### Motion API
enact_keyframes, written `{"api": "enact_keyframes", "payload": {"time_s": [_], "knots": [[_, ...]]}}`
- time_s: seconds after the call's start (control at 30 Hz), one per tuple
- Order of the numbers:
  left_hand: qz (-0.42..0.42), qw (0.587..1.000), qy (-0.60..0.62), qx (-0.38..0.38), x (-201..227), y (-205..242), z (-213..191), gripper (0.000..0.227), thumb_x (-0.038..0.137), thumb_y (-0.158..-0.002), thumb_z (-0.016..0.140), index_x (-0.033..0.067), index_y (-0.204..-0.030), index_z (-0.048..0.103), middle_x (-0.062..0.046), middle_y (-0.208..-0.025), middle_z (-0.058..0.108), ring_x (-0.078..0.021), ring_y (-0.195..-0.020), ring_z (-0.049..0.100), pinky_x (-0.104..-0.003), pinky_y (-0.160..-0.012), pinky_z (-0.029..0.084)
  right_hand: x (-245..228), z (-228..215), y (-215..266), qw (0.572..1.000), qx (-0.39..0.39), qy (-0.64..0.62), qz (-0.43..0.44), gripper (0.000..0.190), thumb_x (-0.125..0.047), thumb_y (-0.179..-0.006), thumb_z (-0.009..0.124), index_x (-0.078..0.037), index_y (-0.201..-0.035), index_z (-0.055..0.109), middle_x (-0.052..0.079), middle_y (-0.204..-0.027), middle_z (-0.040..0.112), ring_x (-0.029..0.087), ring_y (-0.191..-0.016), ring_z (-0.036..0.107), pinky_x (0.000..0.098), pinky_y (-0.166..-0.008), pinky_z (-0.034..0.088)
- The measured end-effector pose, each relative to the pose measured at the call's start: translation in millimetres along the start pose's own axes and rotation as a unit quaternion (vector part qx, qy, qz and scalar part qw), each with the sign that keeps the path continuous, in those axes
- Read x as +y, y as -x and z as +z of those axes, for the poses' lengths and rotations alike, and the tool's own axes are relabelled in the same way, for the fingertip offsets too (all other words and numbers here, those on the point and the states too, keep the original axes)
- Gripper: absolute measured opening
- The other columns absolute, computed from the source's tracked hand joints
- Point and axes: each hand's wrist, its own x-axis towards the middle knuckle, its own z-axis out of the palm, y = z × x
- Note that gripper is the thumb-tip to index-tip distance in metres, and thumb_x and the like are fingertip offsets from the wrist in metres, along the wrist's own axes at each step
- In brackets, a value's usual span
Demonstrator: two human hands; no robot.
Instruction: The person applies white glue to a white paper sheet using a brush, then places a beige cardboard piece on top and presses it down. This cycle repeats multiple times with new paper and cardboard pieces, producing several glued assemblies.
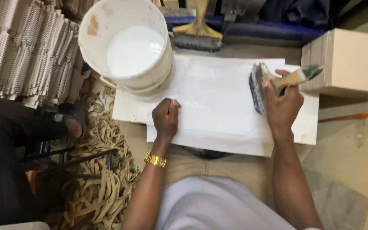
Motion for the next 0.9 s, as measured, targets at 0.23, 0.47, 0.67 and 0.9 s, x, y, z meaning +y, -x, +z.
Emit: {"api": "enact_keyframes", "payload": {"time_s": [0.23,0.47,0.67,0.9], "knots": [[0.001,1.0,0.029,0.003,2,1,-1,0.043,0.035,-0.107,0.046,0.0142,-0.075,0.066,-0.009,-0.057,0.056,-0.0207,-0.048,0.05,-0.033,-0.05,0.043,-34,17,42,0.986,0.06,-0.122,0.093,0.025,-0.017,-0.094,0.081,-0.013,-0.116,0.069,0.013,-0.102,0.069,0.022,-0.092,0.069,0.0369,-0.089,0.056],[-0.001,1.0,0.018,0.008,-3,2,0,0.043,0.034,-0.107,0.046,0.0158,-0.074,0.066,-0.006,-0.056,0.056,-0.0201,-0.047,0.051,-0.031,-0.048,0.043,15,-9,78,0.989,0.061,-0.018,0.133,0.028,-0.018,-0.097,0.084,-0.006,-0.119,0.071,0.019,-0.101,0.07,0.033,-0.091,0.069,0.0437,-0.086,0.053],[0.001,0.998,0.066,0.008,0,-3,-4,0.045,0.031,-0.107,0.044,0.0141,-0.072,0.067,-0.006,-0.052,0.052,-0.0186,-0.044,0.048,-0.03,-0.047,0.042,-42,-19,76,0.998,-0.043,-0.036,-0.029,0.018,-0.005,-0.101,0.074,0.001,-0.118,0.072,0.022,-0.111,0.073,0.039,-0.108,0.071,0.0467,-0.095,0.056],[-0.053,0.983,0.17,0.05,1,0,-12,0.048,0.031,-0.105,0.042,0.0041,-0.071,0.063,-0.006,-0.062,0.055,-0.0141,-0.054,0.049,-0.029,-0.052,0.036,-87,-15,121,0.932,-0.279,-0.113,-0.203,0.035,-0.01,-0.092,0.076,-0.009,-0.127,0.069,0.014,-0.122,0.075,0.032,-0.112,0.073,0.0459,-0.104,0.055]]}}
